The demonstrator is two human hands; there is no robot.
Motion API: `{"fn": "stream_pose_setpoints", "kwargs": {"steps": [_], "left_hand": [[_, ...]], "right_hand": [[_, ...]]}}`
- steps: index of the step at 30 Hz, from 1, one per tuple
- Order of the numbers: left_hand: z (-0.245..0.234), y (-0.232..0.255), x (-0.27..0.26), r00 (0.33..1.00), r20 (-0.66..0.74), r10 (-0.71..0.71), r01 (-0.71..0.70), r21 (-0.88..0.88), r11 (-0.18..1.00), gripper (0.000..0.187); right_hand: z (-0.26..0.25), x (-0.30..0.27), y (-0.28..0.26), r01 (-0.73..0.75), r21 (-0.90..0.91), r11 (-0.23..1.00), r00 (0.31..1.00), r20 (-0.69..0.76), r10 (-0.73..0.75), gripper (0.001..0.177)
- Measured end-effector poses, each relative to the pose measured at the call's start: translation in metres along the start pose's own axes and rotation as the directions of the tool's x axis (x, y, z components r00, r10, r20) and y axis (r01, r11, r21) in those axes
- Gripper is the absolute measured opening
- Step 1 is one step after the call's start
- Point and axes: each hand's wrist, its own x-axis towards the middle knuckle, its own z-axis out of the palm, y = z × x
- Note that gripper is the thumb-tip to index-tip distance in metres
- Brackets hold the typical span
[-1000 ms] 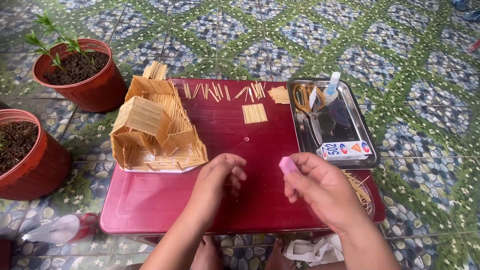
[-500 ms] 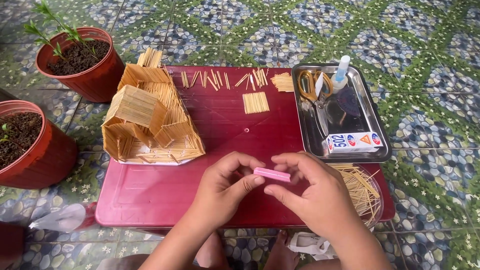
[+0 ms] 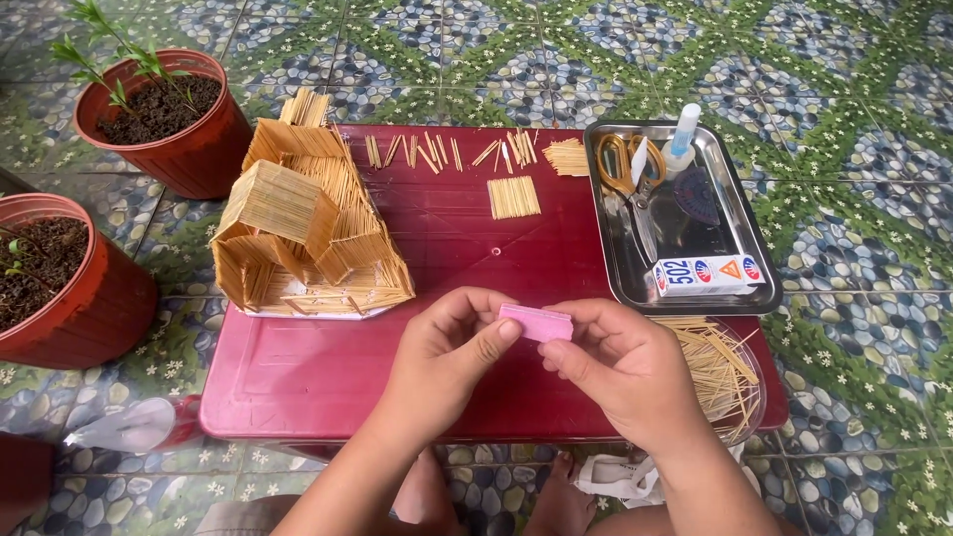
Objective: Wrapping toothpicks with pink tape to create components for a toothpick house model.
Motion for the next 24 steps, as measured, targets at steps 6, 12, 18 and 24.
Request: {"fn": "stream_pose_setpoints", "kwargs": {"steps": [6, 12, 18, 24], "left_hand": [[-0.005, -0.009, 0.001, 0.997, 0.081, 0.002, 0.007, -0.108, 0.994, 0.029], [-0.002, 0.0, 0.002, 0.988, -0.04, -0.146, 0.147, 0.01, 0.989, 0.017], [0.003, -0.002, 0.001, 0.975, -0.023, -0.22, 0.217, -0.092, 0.972, 0.018], [0.003, -0.002, -0.003, 0.996, 0.095, 0.0, 0.013, -0.142, 0.99, 0.025]], "right_hand": [[-0.001, 0.002, 0.005, -0.159, 0.057, 0.986, 0.981, -0.106, 0.164, 0.026], [-0.002, 0.0, 0.003, -0.151, 0.054, 0.987, 0.988, -0.023, 0.152, 0.028], [0.001, 0.001, 0.005, -0.098, 0.031, 0.995, 0.994, -0.043, 0.099, 0.029], [0.004, 0.0, 0.004, -0.012, -0.046, 0.999, 0.994, -0.108, 0.007, 0.027]]}}
